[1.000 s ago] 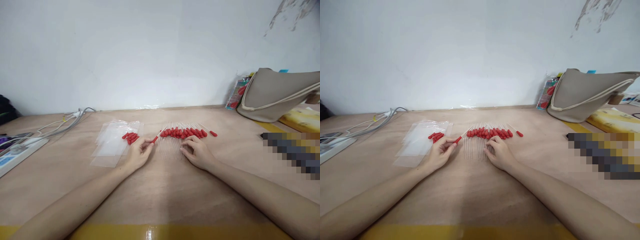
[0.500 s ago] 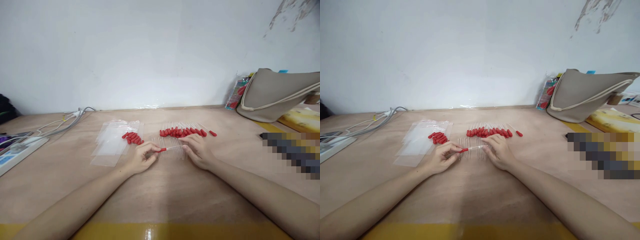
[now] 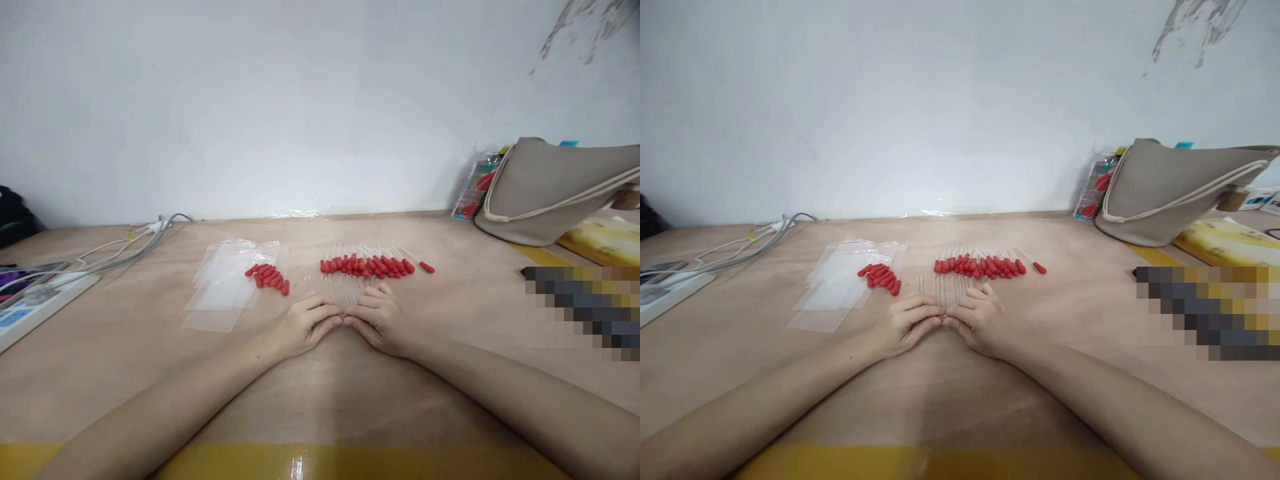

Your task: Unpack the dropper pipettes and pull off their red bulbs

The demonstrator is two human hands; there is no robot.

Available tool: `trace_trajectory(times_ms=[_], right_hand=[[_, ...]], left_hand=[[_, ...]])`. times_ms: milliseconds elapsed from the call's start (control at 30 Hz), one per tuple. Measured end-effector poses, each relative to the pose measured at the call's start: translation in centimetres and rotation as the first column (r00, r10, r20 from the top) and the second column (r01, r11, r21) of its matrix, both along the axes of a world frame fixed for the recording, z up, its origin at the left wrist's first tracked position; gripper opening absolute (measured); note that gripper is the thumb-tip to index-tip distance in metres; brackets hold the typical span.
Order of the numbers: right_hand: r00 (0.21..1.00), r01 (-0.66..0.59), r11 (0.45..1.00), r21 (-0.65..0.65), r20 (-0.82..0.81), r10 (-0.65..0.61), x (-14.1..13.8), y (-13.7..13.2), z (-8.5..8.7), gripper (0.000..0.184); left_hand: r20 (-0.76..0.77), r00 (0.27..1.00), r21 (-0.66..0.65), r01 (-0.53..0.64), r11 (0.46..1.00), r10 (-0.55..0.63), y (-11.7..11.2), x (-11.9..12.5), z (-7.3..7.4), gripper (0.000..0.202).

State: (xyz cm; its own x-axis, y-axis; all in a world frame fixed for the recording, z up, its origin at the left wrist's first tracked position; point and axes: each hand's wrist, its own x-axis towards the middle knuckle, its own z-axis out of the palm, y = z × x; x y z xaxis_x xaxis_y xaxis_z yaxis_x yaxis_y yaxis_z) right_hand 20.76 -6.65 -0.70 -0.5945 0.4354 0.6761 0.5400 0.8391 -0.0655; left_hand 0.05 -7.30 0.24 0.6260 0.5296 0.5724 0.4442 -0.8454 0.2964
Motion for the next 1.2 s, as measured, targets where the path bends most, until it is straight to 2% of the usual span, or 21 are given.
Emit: trace_trajectory(times_ms=[133,267,467,667,767,933,1067,1200], right_hand=[[1.0,-0.013,0.998,0.059,-0.006,0.014,-0.1,-0.1,0.0,0.023],[1.0,-0.024,0.991,0.129,0.013,0.022,0.2,-0.2,0.2,0.018],[0.999,-0.034,0.979,0.203,0.018,0.031,0.6,-0.3,0.1,0.011],[0.998,-0.066,0.97,0.235,0.026,0.062,1.0,-0.2,0.2,0.014],[0.999,-0.032,0.979,0.199,0.004,0.032,1.8,0.4,0.2,0.014],[0.976,0.199,0.979,0.039,-0.102,-0.195,3.1,2.0,-0.2,0.021],[0.952,0.285,0.953,-0.103,-0.087,-0.294,2.8,2.2,-0.2,0.019],[0.943,0.313,0.941,-0.126,-0.079,-0.324,2.5,2.0,-0.2,0.015]], left_hand=[[-0.156,0.983,0.035,-0.096,0.995,0.1,0.1,0.4,0.1,0.022],[-0.294,0.946,0.059,-0.127,0.99,0.138,-0.1,0.3,0.5,0.028],[-0.294,0.951,-0.004,-0.101,0.995,0.096,-0.4,-0.2,0.5,0.028],[-0.26,0.962,-0.03,-0.088,0.996,0.078,-0.3,-0.6,0.2,0.026],[-0.206,0.97,-0.038,-0.138,0.99,0.127,0.0,-1.3,0.2,0.028],[-0.032,0.954,-0.054,-0.3,0.952,0.299,1.1,-2.9,1.3,0.024],[0.135,0.894,-0.093,-0.418,0.904,0.427,3.0,-4.0,2.2,0.023],[0.231,0.799,-0.214,-0.515,0.83,0.555,4.9,-5.5,2.8,0.031]])
